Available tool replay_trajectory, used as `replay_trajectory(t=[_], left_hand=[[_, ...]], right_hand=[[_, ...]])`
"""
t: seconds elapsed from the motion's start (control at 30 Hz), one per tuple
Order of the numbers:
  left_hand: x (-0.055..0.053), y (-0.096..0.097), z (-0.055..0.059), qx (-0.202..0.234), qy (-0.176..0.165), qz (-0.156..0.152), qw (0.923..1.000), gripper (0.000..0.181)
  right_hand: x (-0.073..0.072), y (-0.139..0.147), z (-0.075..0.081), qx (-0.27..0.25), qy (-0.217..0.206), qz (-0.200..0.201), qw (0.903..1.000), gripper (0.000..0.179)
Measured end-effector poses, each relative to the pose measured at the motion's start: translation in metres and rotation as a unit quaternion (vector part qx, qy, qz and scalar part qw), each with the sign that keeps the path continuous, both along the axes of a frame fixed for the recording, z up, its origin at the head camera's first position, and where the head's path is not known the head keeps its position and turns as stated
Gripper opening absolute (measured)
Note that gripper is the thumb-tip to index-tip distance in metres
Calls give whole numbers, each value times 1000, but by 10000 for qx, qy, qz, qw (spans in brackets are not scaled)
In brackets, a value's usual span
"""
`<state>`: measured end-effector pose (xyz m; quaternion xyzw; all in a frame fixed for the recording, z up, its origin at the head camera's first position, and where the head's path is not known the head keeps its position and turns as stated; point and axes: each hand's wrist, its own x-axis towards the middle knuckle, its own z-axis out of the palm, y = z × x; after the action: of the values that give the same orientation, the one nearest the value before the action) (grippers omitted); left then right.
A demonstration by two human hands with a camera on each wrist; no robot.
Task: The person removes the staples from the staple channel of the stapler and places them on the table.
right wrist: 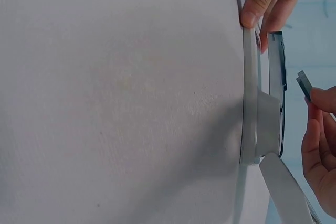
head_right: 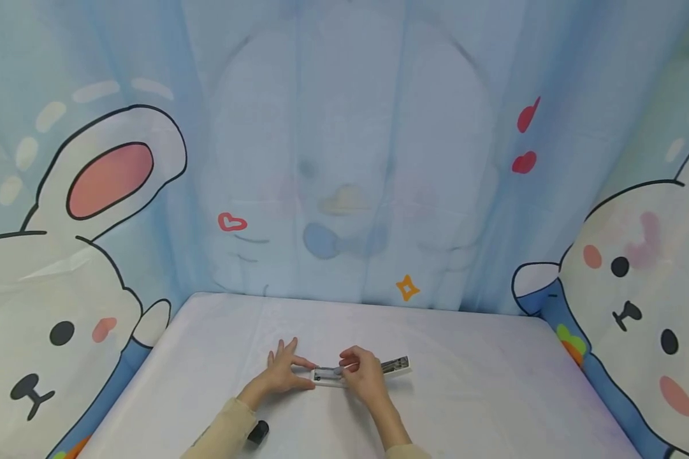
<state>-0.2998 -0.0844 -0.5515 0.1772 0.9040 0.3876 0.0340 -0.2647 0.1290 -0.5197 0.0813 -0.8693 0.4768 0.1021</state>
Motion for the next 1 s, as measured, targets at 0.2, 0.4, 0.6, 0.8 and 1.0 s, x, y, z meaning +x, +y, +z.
replay_trajectory(t=[0.2, 0.4, 0.6, 0.8, 1.0], left_hand=[[1, 0, 0, -36, 36, 5, 10000, 31], [2, -1, 0, 33, -78, 0, 10000, 31], [2, -1, -4, 43, -70, 9, 10000, 31], [3, -1, -4, 99, -107, -4, 9999, 29], [2, 0, -1, 140, -88, -7, 9999, 28]], right_hand=[[6, -6, -1, -191, 62, 265, 9994, 24], [11, -12, -9, -245, -4, 612, 9978, 26], [18, -16, -17, -381, -3, 823, 9959, 27], [25, -19, -27, -378, -303, 1105, 9927, 27], [27, -22, -30, -422, -265, 1252, 9909, 28]])
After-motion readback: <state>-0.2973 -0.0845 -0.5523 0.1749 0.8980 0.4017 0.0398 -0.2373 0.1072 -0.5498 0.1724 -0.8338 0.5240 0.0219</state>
